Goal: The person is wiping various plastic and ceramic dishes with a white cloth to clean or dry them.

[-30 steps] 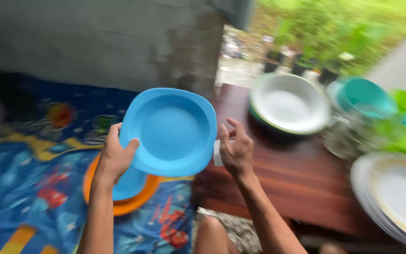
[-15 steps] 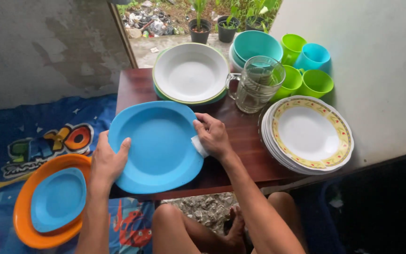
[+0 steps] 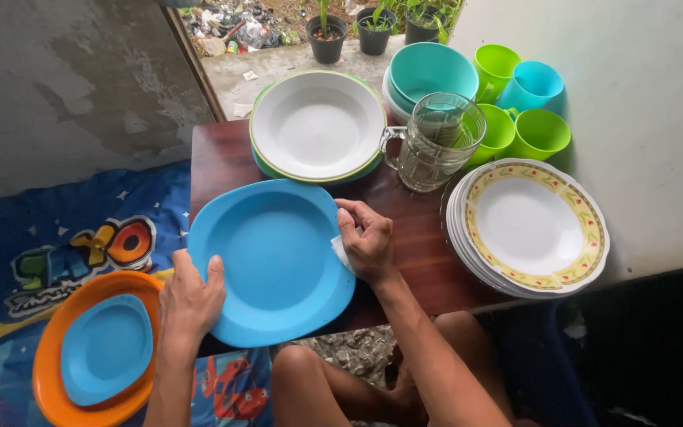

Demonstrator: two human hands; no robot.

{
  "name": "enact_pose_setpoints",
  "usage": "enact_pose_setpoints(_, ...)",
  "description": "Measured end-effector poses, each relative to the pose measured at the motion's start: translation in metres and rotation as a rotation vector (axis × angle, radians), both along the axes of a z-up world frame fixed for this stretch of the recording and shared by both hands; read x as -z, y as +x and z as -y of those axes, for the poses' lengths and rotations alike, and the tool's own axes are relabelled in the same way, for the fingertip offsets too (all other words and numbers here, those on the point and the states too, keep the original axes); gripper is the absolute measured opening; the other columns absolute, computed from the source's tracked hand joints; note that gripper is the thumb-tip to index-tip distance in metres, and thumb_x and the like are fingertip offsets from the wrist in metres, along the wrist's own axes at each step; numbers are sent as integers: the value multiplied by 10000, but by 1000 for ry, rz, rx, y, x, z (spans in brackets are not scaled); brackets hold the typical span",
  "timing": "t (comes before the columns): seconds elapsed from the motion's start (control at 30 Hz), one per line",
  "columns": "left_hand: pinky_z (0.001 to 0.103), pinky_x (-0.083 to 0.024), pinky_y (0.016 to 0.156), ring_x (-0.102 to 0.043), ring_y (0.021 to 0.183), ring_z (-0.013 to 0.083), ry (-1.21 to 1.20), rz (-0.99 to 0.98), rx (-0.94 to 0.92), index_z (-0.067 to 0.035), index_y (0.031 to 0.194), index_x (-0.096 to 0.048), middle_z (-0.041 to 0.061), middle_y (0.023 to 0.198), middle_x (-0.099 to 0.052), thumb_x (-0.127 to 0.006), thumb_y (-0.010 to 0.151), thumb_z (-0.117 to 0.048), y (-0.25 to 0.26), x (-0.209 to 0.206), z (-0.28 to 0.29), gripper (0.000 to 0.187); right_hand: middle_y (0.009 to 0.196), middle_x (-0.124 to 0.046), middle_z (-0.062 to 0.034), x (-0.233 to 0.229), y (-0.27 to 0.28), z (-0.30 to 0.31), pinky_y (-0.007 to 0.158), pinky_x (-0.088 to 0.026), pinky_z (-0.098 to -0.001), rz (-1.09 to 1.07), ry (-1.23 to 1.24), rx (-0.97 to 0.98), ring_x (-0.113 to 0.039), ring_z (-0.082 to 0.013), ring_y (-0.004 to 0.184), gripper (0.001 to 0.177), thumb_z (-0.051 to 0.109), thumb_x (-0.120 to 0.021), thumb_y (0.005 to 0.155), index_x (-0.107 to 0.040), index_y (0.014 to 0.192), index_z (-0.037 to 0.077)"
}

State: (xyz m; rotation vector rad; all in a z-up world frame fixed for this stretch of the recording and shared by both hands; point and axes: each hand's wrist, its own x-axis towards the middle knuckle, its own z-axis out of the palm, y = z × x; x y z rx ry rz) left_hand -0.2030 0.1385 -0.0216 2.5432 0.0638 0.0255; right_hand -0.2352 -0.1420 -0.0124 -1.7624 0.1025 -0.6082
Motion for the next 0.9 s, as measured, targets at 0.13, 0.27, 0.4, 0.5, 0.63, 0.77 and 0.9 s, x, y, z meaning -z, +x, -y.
enact_pose_setpoints(0.13, 637, -482, 855, -633, 991, 567, 14, -7, 18, 25, 1233, -487, 359, 1036, -674, -569, 982, -420, 2, -1, -1, 518, 780, -755, -49, -2, 0, -1, 572, -508, -253, -48, -41, 46, -613, -54, 644, 272, 182, -619, 989, -750, 1149, 6)
enact_pose_setpoints(0.27, 639, -477, 876, -628, 1014, 571, 32, -44, -22, 19, 1228, -496, 359, 1053, -676, -547, 986, -454, -2, -6, 2, 533, 757, -744, -58, -4, -4, -2, 570, -501, -255, -42, -54, 40, -618, -57, 643, 275, 180, -603, 992, -748, 1153, 10)
enact_pose_setpoints(0.4, 646, -469, 884, -620, 1023, 579, 64, -13, -62, 9, 1228, -516, 372, 1085, -666, -526, 1000, -488, 0, -1, 6, 547, 717, -735, -74, -9, -6, -1, 552, -492, -279, -69, -45, 50, -617, -83, 607, 278, 190, -601, 981, -751, 1139, 17)
enact_pose_setpoints(0.5, 643, -475, 876, -633, 1013, 569, 113, -16, -128, 10, 1203, -539, 366, 1075, -676, -514, 1014, -520, -7, -4, 16, 562, 808, -767, -52, -4, -5, 1, 615, -544, -261, -2, -32, 23, -670, -66, 678, 272, 183, -587, 991, -743, 1140, 18)
enact_pose_setpoints(0.63, 640, -479, 862, -645, 1000, 556, 154, -5, -179, 2, 1182, -563, 349, 1050, -691, -515, 1015, -526, -9, -10, 24, 556, 809, -767, -59, -6, -6, 3, 635, -549, -257, 3, -17, 10, -683, -70, 696, 276, 171, -576, 994, -741, 1153, 18)
enact_pose_setpoints(0.77, 628, -488, 854, -656, 986, 545, 194, 47, -194, -3, 1159, -587, 337, 1029, -701, -524, 1024, -519, -9, -2, 27, 537, 796, -760, -86, 3, -5, 4, 614, -536, -273, 15, 16, 7, -652, -101, 671, 274, 169, -580, 995, -740, 1149, 9)
enact_pose_setpoints(0.9, 629, -486, 856, -654, 984, 548, 208, 62, -203, 2, 1161, -592, 339, 1025, -703, -529, 1021, -513, -13, -6, 27, 537, 833, -772, -81, 0, -5, 5, 639, -554, -266, 41, 11, 0, -681, -89, 688, 267, 159, -575, 993, -734, 1148, 12)
